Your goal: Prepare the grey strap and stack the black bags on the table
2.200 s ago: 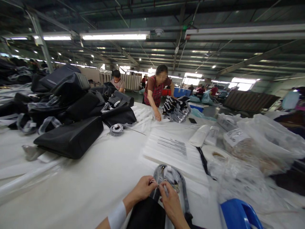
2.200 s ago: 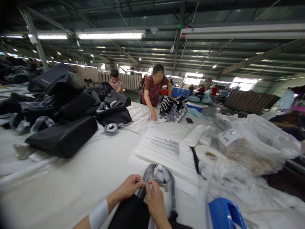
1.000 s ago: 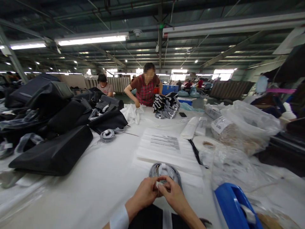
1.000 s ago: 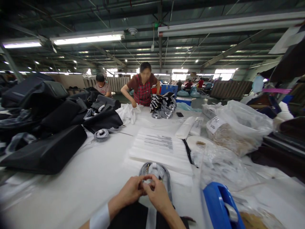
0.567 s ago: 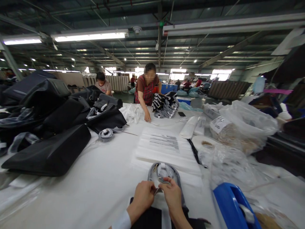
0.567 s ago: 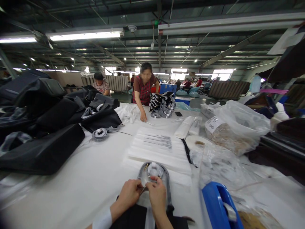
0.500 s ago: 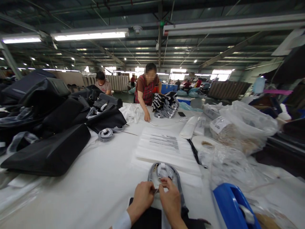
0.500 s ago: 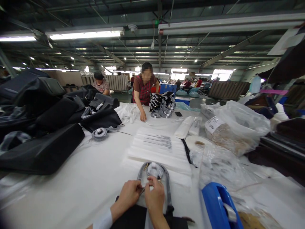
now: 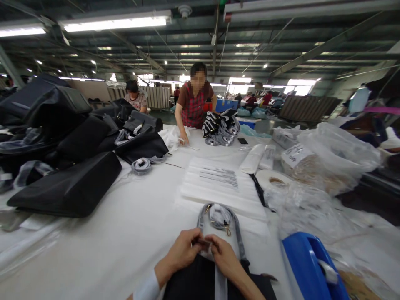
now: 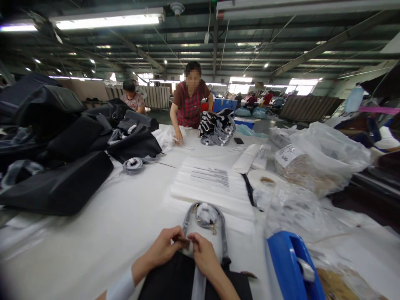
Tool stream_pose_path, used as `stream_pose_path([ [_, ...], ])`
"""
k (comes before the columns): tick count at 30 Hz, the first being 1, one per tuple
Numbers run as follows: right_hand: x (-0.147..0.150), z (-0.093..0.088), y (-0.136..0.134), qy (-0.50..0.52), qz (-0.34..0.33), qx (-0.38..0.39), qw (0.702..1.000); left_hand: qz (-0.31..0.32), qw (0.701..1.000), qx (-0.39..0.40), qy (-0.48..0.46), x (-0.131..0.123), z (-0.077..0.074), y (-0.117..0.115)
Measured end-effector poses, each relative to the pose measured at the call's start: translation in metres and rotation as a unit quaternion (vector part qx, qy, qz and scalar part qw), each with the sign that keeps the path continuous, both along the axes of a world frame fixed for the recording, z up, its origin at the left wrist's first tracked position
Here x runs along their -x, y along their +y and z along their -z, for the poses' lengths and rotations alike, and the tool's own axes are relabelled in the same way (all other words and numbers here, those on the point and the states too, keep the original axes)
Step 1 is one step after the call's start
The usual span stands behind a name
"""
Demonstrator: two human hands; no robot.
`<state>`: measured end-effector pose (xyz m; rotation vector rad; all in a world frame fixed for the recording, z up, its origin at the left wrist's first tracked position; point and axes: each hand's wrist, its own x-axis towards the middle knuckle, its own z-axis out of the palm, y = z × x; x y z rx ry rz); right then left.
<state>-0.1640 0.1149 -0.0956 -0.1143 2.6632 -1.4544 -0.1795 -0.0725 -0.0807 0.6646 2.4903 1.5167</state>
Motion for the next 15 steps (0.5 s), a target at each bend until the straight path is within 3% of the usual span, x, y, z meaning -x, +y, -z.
stream_pose_path([
  [2, -0.013, -0.009, 0.006, 0.001, -0.009, -0.008, 1.000, 0.033, 0.997, 0.014, 0.064, -0.018, -0.010, -0.014],
  [4, -0.027, -0.015, 0.015, -0.005, -0.014, -0.013, 1.000, 0.064, 0.980, 0.044, 0.183, -0.039, -0.012, -0.026],
  [6, -0.044, -0.019, 0.025, -0.009, -0.018, -0.014, 1.000, 0.101, 0.942, 0.068, 0.312, -0.062, -0.003, -0.035],
  [8, -0.061, -0.021, 0.035, -0.010, -0.009, -0.018, 1.000, 0.110, 0.922, 0.073, 0.364, -0.082, 0.009, -0.040],
  [12, -0.095, -0.034, 0.046, -0.002, 0.060, -0.047, 0.997, 0.039, 0.976, 0.120, 0.179, -0.101, 0.019, -0.040],
  [15, -0.114, -0.050, 0.028, 0.040, 0.058, -0.077, 0.995, 0.065, 0.977, 0.171, 0.111, -0.104, 0.009, -0.033],
])
